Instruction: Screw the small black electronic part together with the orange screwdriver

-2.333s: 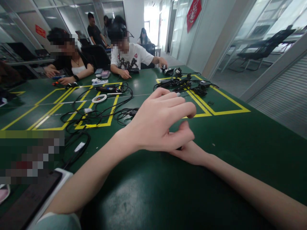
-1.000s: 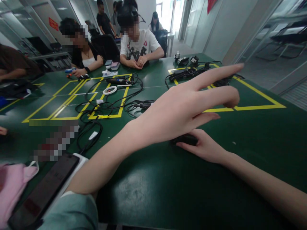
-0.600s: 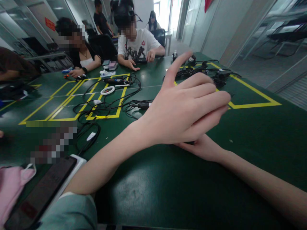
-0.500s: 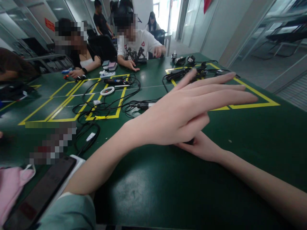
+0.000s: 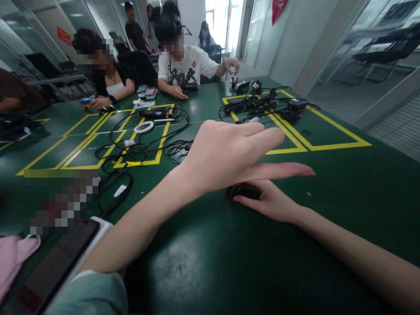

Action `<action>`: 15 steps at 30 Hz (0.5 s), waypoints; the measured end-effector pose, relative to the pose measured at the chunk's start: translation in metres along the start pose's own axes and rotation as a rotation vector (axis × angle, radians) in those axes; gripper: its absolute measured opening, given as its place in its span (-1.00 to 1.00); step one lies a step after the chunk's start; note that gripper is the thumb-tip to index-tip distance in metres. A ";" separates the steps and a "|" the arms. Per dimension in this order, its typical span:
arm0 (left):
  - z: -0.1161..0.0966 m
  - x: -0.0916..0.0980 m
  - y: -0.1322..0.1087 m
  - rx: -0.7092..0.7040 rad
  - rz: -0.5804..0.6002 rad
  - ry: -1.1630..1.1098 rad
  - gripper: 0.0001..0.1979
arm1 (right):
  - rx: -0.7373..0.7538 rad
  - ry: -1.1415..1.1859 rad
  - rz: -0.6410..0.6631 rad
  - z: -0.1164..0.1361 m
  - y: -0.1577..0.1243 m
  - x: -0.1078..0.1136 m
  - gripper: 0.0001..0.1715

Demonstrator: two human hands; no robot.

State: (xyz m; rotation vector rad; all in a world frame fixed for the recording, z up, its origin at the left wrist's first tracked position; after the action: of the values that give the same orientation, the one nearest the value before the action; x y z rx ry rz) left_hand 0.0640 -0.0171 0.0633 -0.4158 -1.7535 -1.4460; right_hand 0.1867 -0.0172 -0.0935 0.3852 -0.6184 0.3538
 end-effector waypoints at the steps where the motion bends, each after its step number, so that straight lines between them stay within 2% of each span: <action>1: -0.001 0.000 0.000 -0.003 -0.008 0.015 -0.57 | -0.008 -0.004 0.005 -0.001 0.000 -0.001 -0.74; 5: -0.008 0.003 0.001 -0.081 0.039 -0.049 -0.78 | 0.000 -0.014 0.004 0.004 0.000 0.001 -0.76; 11: -0.009 0.011 -0.001 -0.172 0.221 -0.243 -0.49 | 0.047 0.015 -0.015 0.007 0.001 0.002 -0.77; 15: -0.004 0.019 -0.002 -0.114 0.182 -0.238 -0.54 | 0.030 -0.009 -0.011 0.003 0.002 0.001 -0.74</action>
State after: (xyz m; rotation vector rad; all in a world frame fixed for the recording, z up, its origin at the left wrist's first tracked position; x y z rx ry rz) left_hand 0.0521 -0.0259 0.0767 -0.8158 -1.7689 -1.4150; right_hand 0.1857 -0.0168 -0.0902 0.4191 -0.6199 0.3517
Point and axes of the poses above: each hand's wrist, its own y-axis towards the middle knuckle, its own x-axis out of the back of the hand, z = x × y, the point moved 6 cm from there along y, towards the middle knuckle, and after that the axes turned 6 degrees about -y, right-handed, at the moved point
